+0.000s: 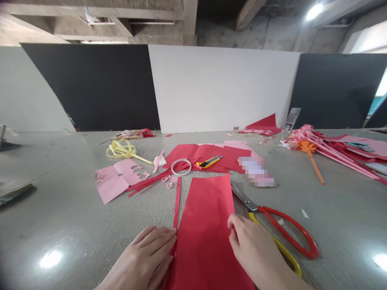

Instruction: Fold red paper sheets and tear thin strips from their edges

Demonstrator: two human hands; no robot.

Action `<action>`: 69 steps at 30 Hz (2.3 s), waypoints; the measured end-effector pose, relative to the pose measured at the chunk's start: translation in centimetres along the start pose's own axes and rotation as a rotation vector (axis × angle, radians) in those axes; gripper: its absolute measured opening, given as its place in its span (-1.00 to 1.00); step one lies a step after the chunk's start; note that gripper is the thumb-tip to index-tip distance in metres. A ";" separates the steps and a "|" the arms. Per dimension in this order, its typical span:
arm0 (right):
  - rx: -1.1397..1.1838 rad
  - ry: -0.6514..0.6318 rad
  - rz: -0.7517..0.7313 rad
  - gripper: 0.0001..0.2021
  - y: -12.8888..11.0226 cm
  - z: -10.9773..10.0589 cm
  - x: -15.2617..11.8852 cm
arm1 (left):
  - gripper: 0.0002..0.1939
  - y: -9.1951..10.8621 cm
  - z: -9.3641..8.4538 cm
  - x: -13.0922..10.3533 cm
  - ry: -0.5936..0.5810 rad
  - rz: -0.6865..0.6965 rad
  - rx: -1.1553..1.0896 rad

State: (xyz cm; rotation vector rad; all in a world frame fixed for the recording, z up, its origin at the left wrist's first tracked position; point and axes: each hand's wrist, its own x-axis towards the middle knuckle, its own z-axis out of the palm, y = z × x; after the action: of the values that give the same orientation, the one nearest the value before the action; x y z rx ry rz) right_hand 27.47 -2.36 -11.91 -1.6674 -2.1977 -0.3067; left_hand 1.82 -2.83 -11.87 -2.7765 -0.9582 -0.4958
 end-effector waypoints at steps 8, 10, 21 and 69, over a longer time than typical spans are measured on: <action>-0.026 -0.035 0.022 -0.85 -0.4 -0.2 -0.4 | -0.70 0.1 -0.2 0.2 0.022 -0.003 -0.005; -0.009 -0.067 0.056 -0.86 -0.4 -0.2 -0.5 | -0.71 0.1 -0.2 0.2 0.031 -0.007 0.000; 0.289 0.112 0.141 -0.76 1.4 1.4 1.0 | -0.62 -0.1 -0.4 0.2 -0.049 -0.016 0.097; 0.267 0.068 0.227 -0.59 1.0 1.5 -0.5 | -0.59 -0.1 -0.8 0.5 -0.108 -0.033 -0.037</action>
State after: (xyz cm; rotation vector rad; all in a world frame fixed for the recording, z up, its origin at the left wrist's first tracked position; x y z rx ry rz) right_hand 28.27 -1.95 -13.53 -1.7058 -1.8822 -0.0081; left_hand 1.94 -2.69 -10.91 -2.8508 -1.0293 -0.3747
